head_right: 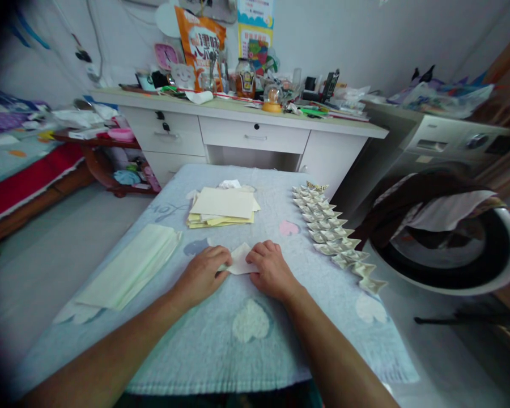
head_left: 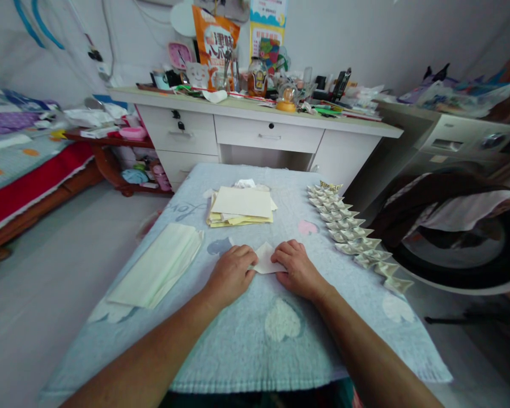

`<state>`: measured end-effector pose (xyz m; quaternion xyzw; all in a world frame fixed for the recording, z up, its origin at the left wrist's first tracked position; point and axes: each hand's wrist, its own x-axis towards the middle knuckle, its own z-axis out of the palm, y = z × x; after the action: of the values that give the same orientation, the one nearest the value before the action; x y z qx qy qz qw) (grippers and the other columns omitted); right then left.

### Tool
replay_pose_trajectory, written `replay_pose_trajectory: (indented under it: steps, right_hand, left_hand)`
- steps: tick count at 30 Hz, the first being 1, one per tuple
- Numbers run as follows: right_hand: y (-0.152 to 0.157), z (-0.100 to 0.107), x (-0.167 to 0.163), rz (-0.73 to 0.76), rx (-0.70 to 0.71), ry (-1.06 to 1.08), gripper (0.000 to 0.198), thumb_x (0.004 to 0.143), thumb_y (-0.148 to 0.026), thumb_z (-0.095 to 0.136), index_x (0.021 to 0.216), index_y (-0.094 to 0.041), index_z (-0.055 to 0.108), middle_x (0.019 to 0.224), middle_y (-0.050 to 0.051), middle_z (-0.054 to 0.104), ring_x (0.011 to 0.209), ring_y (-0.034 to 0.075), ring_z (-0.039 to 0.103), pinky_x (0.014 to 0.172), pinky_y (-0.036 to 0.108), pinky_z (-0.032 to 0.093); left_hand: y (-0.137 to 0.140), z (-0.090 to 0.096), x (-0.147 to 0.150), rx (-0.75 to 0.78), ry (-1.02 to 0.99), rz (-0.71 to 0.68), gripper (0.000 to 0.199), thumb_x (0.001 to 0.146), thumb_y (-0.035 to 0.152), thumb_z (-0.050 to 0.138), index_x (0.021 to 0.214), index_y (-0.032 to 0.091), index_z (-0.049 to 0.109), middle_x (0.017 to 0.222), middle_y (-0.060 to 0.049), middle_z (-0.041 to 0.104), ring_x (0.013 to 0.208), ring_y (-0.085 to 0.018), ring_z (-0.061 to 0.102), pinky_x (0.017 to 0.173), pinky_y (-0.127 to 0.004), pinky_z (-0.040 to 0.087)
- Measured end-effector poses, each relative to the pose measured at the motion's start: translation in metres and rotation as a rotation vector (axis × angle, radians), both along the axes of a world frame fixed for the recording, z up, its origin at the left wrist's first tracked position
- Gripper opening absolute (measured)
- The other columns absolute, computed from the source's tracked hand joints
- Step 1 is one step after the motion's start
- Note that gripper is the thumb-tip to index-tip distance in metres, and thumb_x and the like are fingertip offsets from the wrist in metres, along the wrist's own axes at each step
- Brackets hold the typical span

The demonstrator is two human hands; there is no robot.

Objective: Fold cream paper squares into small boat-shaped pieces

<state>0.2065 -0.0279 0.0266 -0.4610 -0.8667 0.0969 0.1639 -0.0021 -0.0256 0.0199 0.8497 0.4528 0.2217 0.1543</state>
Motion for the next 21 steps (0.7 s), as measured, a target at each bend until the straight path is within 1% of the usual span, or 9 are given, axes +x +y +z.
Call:
replay_pose_trajectory:
  steps: [2, 4, 6, 9, 12, 17, 19, 21]
  right_hand:
    - [0.000, 0.000, 0.004, 0.013, -0.042, 0.030, 0.027, 0.070, -0.010, 0.058, 0.095, -0.020, 0.062, 0.098, 0.005, 0.057, 0.094, 0.022, 0.043, 0.083, 0.035, 0.032]
    - [0.000, 0.000, 0.008, 0.030, -0.071, 0.050, 0.028, 0.071, -0.011, 0.059, 0.097, -0.021, 0.062, 0.100, 0.005, 0.057, 0.095, 0.022, 0.043, 0.084, 0.035, 0.033]
    - [0.000, 0.002, 0.010, 0.045, -0.088, 0.061, 0.029, 0.071, -0.011, 0.061, 0.099, -0.022, 0.063, 0.101, 0.004, 0.058, 0.096, 0.022, 0.044, 0.085, 0.035, 0.033]
    - [0.000, 0.004, 0.013, 0.053, -0.110, 0.075, 0.028, 0.072, -0.012, 0.064, 0.098, -0.022, 0.063, 0.101, 0.004, 0.058, 0.096, 0.021, 0.044, 0.086, 0.035, 0.033]
    - [0.002, 0.007, 0.020, 0.039, -0.143, 0.070, 0.021, 0.072, -0.015, 0.068, 0.091, -0.022, 0.063, 0.099, 0.004, 0.057, 0.095, 0.021, 0.045, 0.085, 0.034, 0.033]
    - [0.005, 0.009, 0.035, 0.003, -0.189, 0.048, 0.015, 0.071, -0.017, 0.070, 0.082, -0.020, 0.061, 0.092, 0.003, 0.054, 0.092, 0.020, 0.046, 0.083, 0.033, 0.034]
    - [0.005, 0.010, 0.037, -0.017, -0.188, 0.057, 0.017, 0.070, -0.017, 0.070, 0.083, -0.020, 0.059, 0.092, 0.002, 0.054, 0.091, 0.020, 0.046, 0.082, 0.032, 0.034]
    - [0.004, 0.011, 0.035, -0.030, -0.176, 0.079, 0.024, 0.069, -0.017, 0.070, 0.089, -0.020, 0.058, 0.095, 0.003, 0.054, 0.091, 0.020, 0.046, 0.082, 0.032, 0.035]
  left_hand:
    - [-0.002, 0.002, 0.001, 0.050, 0.063, 0.022, 0.012, 0.075, 0.012, 0.063, 0.083, 0.021, 0.061, 0.097, -0.005, 0.062, 0.099, -0.025, 0.052, 0.087, -0.041, 0.040]
    - [-0.004, 0.004, 0.002, 0.117, 0.100, 0.038, 0.016, 0.075, 0.011, 0.064, 0.086, 0.023, 0.064, 0.105, -0.005, 0.063, 0.107, -0.028, 0.048, 0.093, -0.048, 0.034]
    - [-0.004, 0.004, 0.003, 0.155, 0.117, -0.001, 0.021, 0.077, 0.009, 0.061, 0.090, 0.025, 0.066, 0.109, -0.004, 0.064, 0.110, -0.028, 0.047, 0.095, -0.050, 0.031]
    - [0.000, 0.001, 0.004, 0.109, 0.127, -0.109, 0.019, 0.083, 0.011, 0.055, 0.091, 0.023, 0.066, 0.100, -0.005, 0.065, 0.099, -0.024, 0.053, 0.088, -0.042, 0.039]
    - [0.004, -0.001, 0.004, 0.053, 0.135, -0.129, 0.015, 0.086, 0.013, 0.051, 0.087, 0.019, 0.065, 0.091, -0.006, 0.065, 0.090, -0.021, 0.056, 0.081, -0.035, 0.043]
    - [0.005, 0.000, 0.003, 0.039, 0.120, -0.124, 0.013, 0.086, 0.013, 0.051, 0.084, 0.019, 0.063, 0.090, -0.005, 0.064, 0.089, -0.021, 0.056, 0.079, -0.033, 0.044]
    - [0.005, 0.000, 0.003, 0.043, 0.085, -0.134, 0.014, 0.085, 0.012, 0.053, 0.087, 0.019, 0.064, 0.092, -0.006, 0.064, 0.092, -0.021, 0.055, 0.081, -0.033, 0.044]
    - [0.006, -0.001, 0.002, 0.038, 0.059, -0.141, 0.015, 0.085, 0.013, 0.052, 0.089, 0.019, 0.065, 0.093, -0.006, 0.064, 0.092, -0.021, 0.055, 0.082, -0.033, 0.044]
